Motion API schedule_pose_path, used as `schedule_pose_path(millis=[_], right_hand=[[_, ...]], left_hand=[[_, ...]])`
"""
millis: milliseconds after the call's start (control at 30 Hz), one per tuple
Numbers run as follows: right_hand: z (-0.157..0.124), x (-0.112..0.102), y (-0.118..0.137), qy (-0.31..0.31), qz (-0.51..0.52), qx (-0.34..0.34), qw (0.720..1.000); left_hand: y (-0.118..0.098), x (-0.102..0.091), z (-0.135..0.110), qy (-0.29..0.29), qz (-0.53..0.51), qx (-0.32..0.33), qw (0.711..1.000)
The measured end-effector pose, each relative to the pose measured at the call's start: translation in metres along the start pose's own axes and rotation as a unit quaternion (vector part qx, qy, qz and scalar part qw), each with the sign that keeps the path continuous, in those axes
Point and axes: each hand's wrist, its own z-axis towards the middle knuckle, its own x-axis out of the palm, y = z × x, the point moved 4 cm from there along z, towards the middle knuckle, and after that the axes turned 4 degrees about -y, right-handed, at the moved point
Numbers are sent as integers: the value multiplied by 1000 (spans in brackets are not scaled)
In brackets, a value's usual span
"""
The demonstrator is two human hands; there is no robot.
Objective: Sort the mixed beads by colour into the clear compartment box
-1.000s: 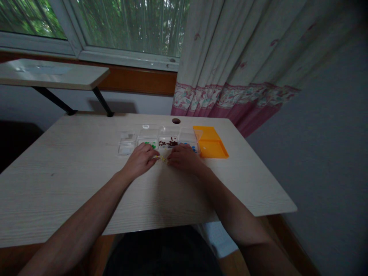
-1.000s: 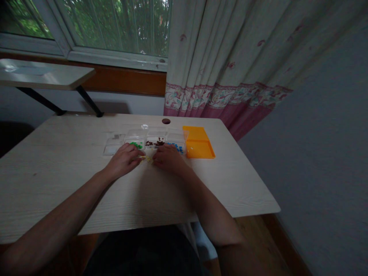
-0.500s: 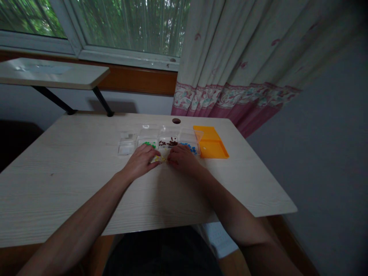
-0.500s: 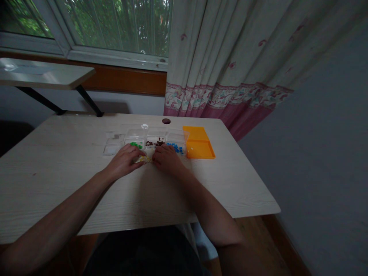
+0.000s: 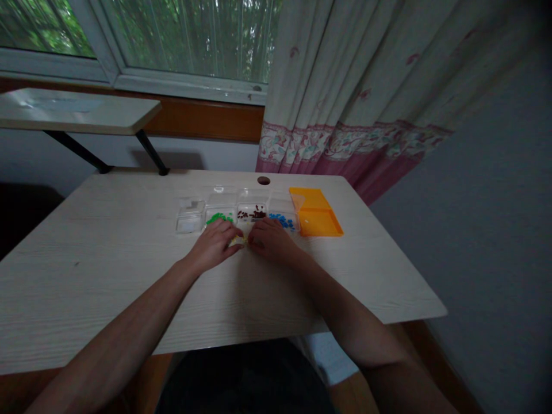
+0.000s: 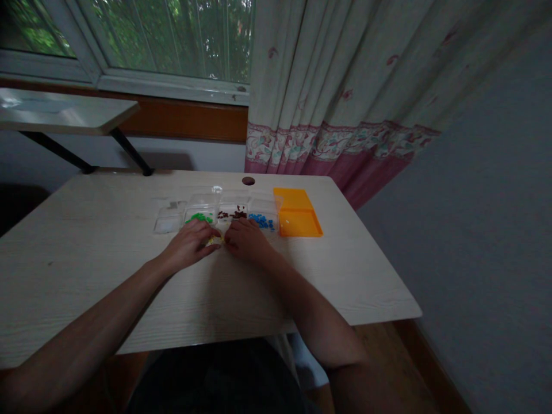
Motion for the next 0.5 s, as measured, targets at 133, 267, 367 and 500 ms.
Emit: schedule_pose_path(millis=[133,267,367,500], right_hand=[[0,3,-1,-7,5,-13,1000],[0,4,-2,-14,7,-18,1000],[0,2,-2,-15,12,-14,1000],[0,-1,-1,-16,19,-9,1000]], left_hand=[[2,-5,0,-20,21,-6,1000],[5,-10,0,-29,68,-13,997],[7,-9,0,-27,78,-14,996],[6,-6,0,-21,75,-7,997]])
